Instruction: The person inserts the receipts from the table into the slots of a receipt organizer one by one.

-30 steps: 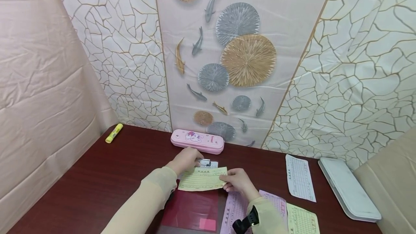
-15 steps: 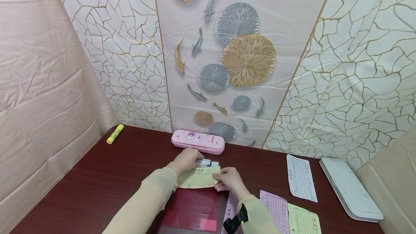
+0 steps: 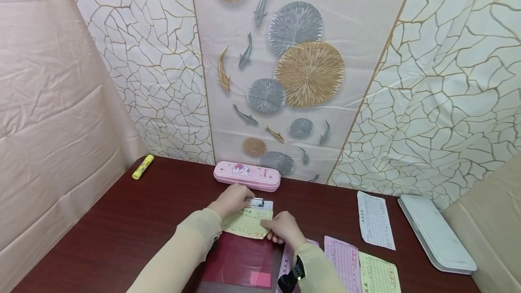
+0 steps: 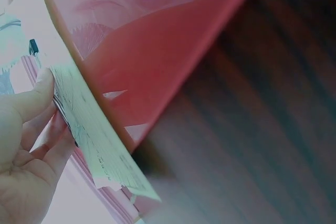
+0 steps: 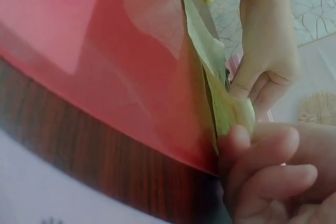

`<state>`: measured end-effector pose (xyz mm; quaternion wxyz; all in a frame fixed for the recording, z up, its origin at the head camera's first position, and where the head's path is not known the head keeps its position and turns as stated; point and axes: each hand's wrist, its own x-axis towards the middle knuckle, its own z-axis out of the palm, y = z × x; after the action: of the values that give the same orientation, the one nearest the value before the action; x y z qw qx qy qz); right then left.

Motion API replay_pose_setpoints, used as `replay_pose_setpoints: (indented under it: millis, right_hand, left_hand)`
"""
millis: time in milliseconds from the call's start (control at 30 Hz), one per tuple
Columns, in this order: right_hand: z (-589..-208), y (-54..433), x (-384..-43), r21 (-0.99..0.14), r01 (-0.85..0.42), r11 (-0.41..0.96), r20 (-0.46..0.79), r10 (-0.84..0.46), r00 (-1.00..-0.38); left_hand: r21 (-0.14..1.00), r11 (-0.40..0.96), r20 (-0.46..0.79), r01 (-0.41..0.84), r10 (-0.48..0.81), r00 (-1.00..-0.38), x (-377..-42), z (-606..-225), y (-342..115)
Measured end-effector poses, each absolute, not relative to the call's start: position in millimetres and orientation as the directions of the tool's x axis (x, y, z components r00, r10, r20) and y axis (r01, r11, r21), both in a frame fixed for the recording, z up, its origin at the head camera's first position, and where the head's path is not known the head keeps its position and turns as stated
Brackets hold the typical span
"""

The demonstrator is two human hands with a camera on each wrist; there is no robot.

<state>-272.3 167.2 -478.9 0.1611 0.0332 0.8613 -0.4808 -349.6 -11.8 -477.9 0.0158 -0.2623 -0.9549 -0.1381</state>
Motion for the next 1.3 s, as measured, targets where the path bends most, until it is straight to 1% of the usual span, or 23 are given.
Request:
replay_pose_setpoints:
  millis: [133, 400, 700, 933, 1000, 1100, 1200, 1300]
  right_hand:
    - [-479.4, 166.7, -272.9, -0.799, 0.185, 0.572, -0.309, -0.127, -0.943]
    - [-481.2, 166.8, -275.5, -0.802, 0.194, 0.566, -0.279, -0.067, -0.958]
    - [-482.9, 165.6, -280.6, -0.766, 0.198, 0.611, -0.286, -0.049, -0.957]
    - [-482.2, 163.0, -280.7, -0.754, 0.162, 0.637, -0.247, -0.046, -0.968]
    - [-481.3, 161.7, -279.7, -0.744, 0.147, 0.652, -0.232, -0.046, -0.972]
    - [-481.0, 159.8, -278.6, -0.729, 0.121, 0.673, -0.211, -0.054, -0.976]
    - [-481.4, 158.5, -278.4, -0.721, 0.121, 0.682, -0.212, -0.051, -0.976]
    - [-482.8, 158.1, -279.1, -0.719, 0.120, 0.684, -0.206, -0.046, -0.977]
  left_hand:
    - [0.255, 0.826, 0.102, 0.503, 0.495, -0.863, -350.1, -478.5, -12.2]
    - [0.253, 0.826, 0.092, 0.504, 0.498, -0.862, -349.0, -478.9, -11.5]
    - [0.275, 0.819, 0.079, 0.503, 0.502, -0.861, -350.1, -477.8, -13.7]
    - [0.271, 0.814, 0.083, 0.514, 0.513, -0.855, -350.7, -477.1, -13.8]
    - [0.257, 0.813, 0.086, 0.522, 0.519, -0.851, -350.5, -477.4, -12.7]
    - [0.205, 0.816, 0.094, 0.541, 0.534, -0.840, -349.8, -478.6, -10.3]
    - [0.149, 0.818, 0.102, 0.556, 0.547, -0.831, -349.6, -480.6, -8.4]
    - [0.116, 0.822, 0.103, 0.558, 0.548, -0.830, -349.6, -481.6, -7.8]
